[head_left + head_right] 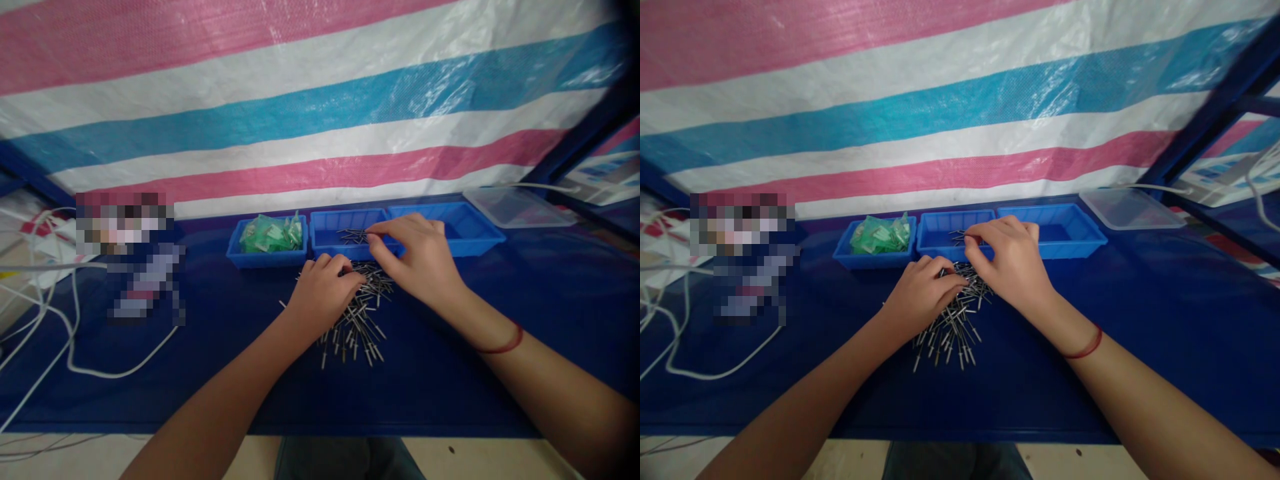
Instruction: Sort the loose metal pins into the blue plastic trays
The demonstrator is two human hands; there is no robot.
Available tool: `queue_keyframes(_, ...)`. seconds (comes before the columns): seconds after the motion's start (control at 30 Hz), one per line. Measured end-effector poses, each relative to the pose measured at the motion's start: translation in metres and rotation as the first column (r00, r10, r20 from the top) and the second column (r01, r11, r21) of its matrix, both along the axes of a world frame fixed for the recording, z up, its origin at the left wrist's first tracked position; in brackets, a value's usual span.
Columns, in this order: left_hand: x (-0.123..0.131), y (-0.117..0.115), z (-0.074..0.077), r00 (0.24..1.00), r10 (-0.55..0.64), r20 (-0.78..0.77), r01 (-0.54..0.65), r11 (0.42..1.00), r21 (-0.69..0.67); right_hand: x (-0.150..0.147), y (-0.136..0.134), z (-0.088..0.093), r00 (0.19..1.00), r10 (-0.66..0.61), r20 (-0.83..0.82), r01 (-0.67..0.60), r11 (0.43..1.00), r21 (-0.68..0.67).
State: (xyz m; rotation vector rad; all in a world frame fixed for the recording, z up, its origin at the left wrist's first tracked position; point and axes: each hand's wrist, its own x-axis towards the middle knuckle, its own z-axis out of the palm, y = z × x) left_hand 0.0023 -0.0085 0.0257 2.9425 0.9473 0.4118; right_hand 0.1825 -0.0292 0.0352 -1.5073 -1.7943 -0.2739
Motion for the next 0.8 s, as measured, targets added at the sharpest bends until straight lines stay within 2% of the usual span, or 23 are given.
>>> queue_keyframes(0.4, -0.001, 0.003, 0.002, 0.999, 0.031, -0.018, -0.031, 0.999, -0.032, -0.006, -0.008, 0.003, 0.994, 0.098, -0.054, -0.100, 0.994, -0.038)
queue_keyframes(0.63, -0.006, 0.007, 0.002, 0.991, 0.073, 0.109, -0.064, 0.994, -0.090, -0.010, -0.012, 0.005, 0.980, 0.185, -0.078, -0.192, 0.977, -0.095)
queue_keyframes(0.8, -0.007, 0.012, 0.000, 0.939, 0.107, 0.327, -0.068, 0.990, -0.127, -0.012, -0.013, 0.005, 0.960, 0.266, -0.090, -0.278, 0.944, -0.179)
